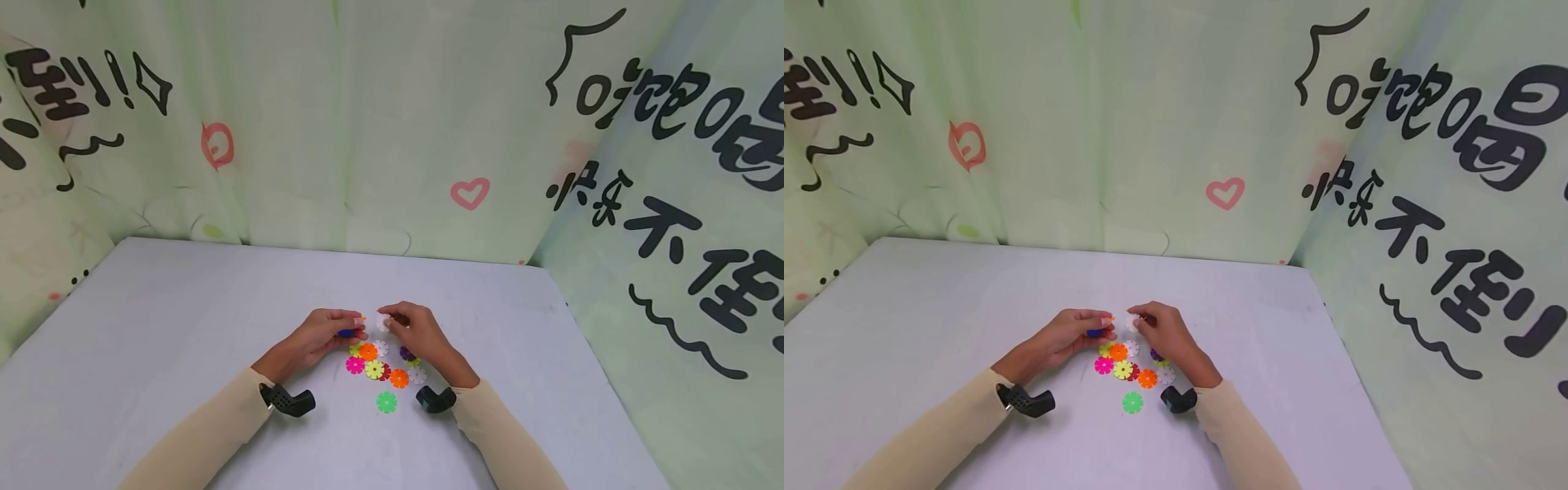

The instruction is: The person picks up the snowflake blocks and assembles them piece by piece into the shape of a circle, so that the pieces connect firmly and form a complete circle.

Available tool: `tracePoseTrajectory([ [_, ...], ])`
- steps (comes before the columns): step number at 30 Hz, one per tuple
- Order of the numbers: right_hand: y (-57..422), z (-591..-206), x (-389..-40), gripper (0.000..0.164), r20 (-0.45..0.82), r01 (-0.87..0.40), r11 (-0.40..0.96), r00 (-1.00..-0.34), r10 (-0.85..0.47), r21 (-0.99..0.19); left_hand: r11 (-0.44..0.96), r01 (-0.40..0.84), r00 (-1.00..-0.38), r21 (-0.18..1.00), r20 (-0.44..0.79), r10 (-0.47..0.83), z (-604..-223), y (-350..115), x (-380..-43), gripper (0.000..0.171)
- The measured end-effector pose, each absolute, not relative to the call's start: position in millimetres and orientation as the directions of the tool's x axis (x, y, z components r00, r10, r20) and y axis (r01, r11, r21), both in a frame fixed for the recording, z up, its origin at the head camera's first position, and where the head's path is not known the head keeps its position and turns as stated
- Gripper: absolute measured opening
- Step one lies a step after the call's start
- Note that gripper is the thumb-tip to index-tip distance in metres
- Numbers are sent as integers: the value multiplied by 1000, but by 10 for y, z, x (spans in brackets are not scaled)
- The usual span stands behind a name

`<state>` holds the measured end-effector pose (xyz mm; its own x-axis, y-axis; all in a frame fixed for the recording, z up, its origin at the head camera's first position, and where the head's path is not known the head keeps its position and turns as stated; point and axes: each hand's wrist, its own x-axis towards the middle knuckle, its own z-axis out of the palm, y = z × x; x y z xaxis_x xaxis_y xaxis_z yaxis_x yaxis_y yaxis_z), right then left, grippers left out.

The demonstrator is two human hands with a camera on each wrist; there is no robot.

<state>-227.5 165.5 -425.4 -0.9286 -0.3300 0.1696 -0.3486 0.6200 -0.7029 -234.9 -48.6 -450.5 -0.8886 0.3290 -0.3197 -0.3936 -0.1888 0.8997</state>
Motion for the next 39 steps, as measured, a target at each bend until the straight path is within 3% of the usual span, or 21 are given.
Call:
tracePoseTrajectory([
  [11, 1594, -4200, -2335, 25, 204, -371, 568, -919, -336, -735, -113, -383, -880, 917, -325, 347, -4454, -437, -2364, 35],
  [22, 1521, -4209, -2297, 21, 215, -310, 538, -948, -234, -784, -103, -360, -883, 927, -303, 358, -4506, -378, -2329, 34],
  [39, 1506, -4234, -2293, 22, 196, -320, 483, -937, -289, -815, -196, -344, -908, 918, -272, 319, -4452, -356, -2273, 38],
])
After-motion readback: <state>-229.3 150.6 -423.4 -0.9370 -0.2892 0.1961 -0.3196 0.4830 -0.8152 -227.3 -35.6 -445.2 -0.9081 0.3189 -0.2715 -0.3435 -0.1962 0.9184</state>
